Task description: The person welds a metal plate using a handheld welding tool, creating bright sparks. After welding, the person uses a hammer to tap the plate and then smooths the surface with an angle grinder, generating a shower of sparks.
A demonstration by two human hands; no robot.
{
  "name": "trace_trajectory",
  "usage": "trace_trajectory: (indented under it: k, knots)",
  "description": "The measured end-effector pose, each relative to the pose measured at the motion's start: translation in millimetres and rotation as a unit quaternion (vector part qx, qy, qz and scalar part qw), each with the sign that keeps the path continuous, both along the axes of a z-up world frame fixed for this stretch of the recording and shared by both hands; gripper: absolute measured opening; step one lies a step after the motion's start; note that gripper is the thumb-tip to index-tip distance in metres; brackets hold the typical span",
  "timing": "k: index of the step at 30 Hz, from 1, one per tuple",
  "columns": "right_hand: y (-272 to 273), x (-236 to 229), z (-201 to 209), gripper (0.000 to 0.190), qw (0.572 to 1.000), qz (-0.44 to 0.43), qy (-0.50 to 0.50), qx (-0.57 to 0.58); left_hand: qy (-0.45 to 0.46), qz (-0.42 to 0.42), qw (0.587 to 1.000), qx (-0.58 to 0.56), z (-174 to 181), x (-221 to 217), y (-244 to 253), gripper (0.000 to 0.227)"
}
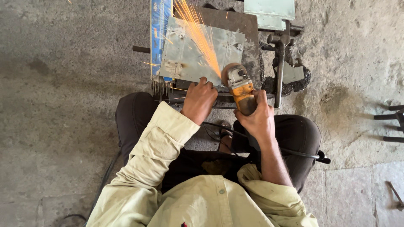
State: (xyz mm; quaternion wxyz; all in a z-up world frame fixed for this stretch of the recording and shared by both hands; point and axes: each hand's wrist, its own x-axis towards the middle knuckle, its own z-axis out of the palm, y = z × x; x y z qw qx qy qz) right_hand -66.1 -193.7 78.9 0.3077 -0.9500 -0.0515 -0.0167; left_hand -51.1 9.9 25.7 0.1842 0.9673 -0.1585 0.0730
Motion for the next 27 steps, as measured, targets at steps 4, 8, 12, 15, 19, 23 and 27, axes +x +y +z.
trace_trajectory:
  k: [4,8,12,15,19,23,27]
  knots:
    - [-1.6,0.2,-0.3,0.062,1.000,-0.002,0.001,-0.002,0.005,-0.004,1.000,0.010,0.8,0.5,0.0,0.007]
    - [-1.4,2.6,1.2,0.062,1.000,0.000,0.008,0.011,-0.011,0.001,1.000,0.021,0.1,1.4,-0.1,0.008]
    - [-1.7,-0.1,3.4,0.061,1.000,-0.005,0.016,0.010,-0.019,0.002,1.000,0.013,-3.2,-0.1,-1.3,0.007]
    - [-0.1,0.7,6.1,0.060,1.000,-0.009,0.018,0.002,-0.010,0.002,1.000,0.012,-1.9,0.1,-0.5,0.007]
    - [0.7,-0.6,7.2,0.059,1.000,-0.018,0.016,-0.004,-0.015,-0.002,1.000,0.003,0.5,-0.5,0.8,0.007]
    - [0.1,-1.6,6.5,0.061,1.000,-0.008,0.005,0.009,-0.001,-0.001,1.000,0.016,1.9,0.1,0.4,0.009]
    - [-0.3,-2.1,5.3,0.062,1.000,-0.004,-0.001,0.009,0.008,-0.003,1.000,0.016,2.6,0.4,0.2,0.011]
